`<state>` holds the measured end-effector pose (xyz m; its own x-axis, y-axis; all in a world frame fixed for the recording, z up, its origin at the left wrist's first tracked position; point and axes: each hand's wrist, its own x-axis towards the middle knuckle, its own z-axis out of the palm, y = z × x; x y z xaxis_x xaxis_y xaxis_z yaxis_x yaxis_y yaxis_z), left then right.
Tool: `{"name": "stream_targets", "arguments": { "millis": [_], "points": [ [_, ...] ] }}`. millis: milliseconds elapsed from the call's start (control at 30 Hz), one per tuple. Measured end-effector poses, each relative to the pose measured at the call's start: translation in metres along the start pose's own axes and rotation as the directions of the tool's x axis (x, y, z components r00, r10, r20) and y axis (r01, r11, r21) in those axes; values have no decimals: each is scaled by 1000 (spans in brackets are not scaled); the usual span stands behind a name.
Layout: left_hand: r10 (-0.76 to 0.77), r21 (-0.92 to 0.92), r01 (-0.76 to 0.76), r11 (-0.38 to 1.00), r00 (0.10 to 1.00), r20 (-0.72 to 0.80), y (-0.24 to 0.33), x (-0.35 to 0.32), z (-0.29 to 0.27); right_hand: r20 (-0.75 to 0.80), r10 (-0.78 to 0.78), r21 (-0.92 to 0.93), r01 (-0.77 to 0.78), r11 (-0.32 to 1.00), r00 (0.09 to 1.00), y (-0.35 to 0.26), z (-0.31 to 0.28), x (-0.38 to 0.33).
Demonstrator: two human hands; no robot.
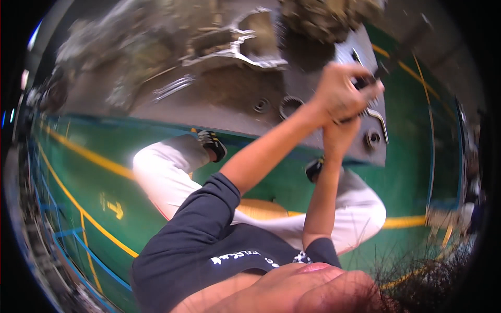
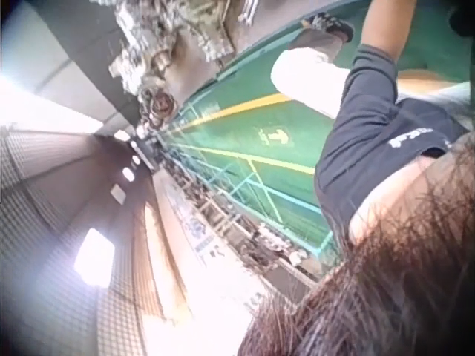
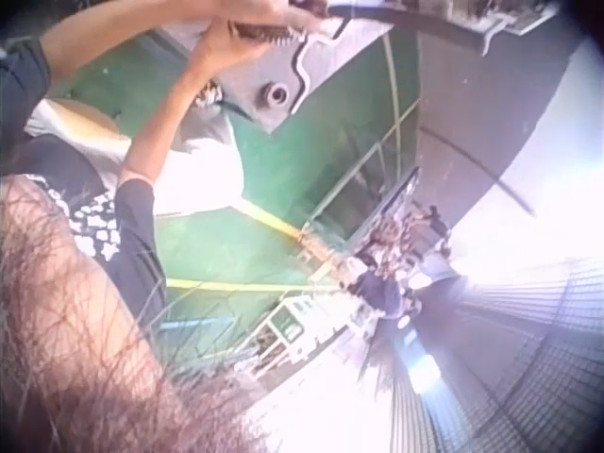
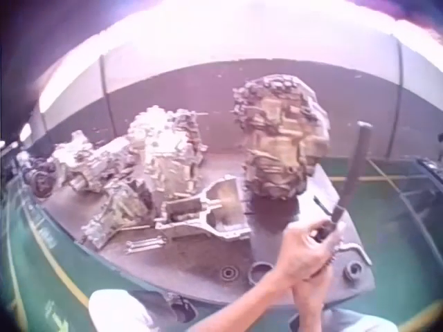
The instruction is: The person disassembles a mechanical gear assembly by hand, removing various gears and synchronizer rings from a central shaft and placing them on a metal workbench.
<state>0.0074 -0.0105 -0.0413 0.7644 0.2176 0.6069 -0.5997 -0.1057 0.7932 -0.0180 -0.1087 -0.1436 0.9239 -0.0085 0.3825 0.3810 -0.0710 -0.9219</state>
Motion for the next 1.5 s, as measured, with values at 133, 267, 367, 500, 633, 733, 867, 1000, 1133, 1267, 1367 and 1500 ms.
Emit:
{"name": "stream_targets", "arguments": {
  "millis": [133, 267, 367, 500, 633, 733, 867, 1000, 1133, 1267, 1367, 1500],
  "points": [
    [-35, -155, 39, 987, 999, 30, -5, -4, -1, -210, -72, 55, 85, 995, 975, -15, 22, -1],
    [49, -36, -56, 998, 982, -181, -6, -7, 6, -317, -154, -104, 127, 986, 936, -26, 36, -4],
    [-1, -59, -5, 998, 995, -98, -5, -4, -4, -175, -151, -96, 135, 986, 973, -29, 24, 2],
    [-31, -181, 58, 982, 988, 150, -5, -3, -18, 45, -121, -28, 122, 992, 992, -33, -2, 18],
    [6, -125, 14, 992, 987, 160, -5, 2, -19, 103, -89, 7, 89, 996, 991, -41, -6, 21],
    [-99, -163, 126, 979, 982, 163, -2, 1, -17, 116, 9, 132, -24, 991, 993, -45, -1, 19],
    [-88, -190, 121, 974, 981, 175, 1, -1, -20, 125, -150, 197, 124, 973, 981, -46, -1, 20],
    [-146, -175, 185, 967, 966, 213, -2, -2, -31, 89, -142, 184, 123, 975, 986, -39, -1, 17],
    [-160, -138, 193, 971, 962, 221, -9, 1, -38, 112, -74, 155, 56, 986, 991, -24, 9, 10],
    [-229, -256, 297, 920, 937, 264, -13, 5, -40, 102, -58, 207, 35, 978, 993, -14, 11, 9],
    [-237, -273, 312, 910, 932, 274, -10, 4, -41, 96, -155, 44, 151, 988, 983, -18, 8, 13],
    [-233, -237, 297, 925, 936, 262, -2, -2, -43, 40, -230, 14, 229, 973, 972, -31, 14, 13]
  ]
}}
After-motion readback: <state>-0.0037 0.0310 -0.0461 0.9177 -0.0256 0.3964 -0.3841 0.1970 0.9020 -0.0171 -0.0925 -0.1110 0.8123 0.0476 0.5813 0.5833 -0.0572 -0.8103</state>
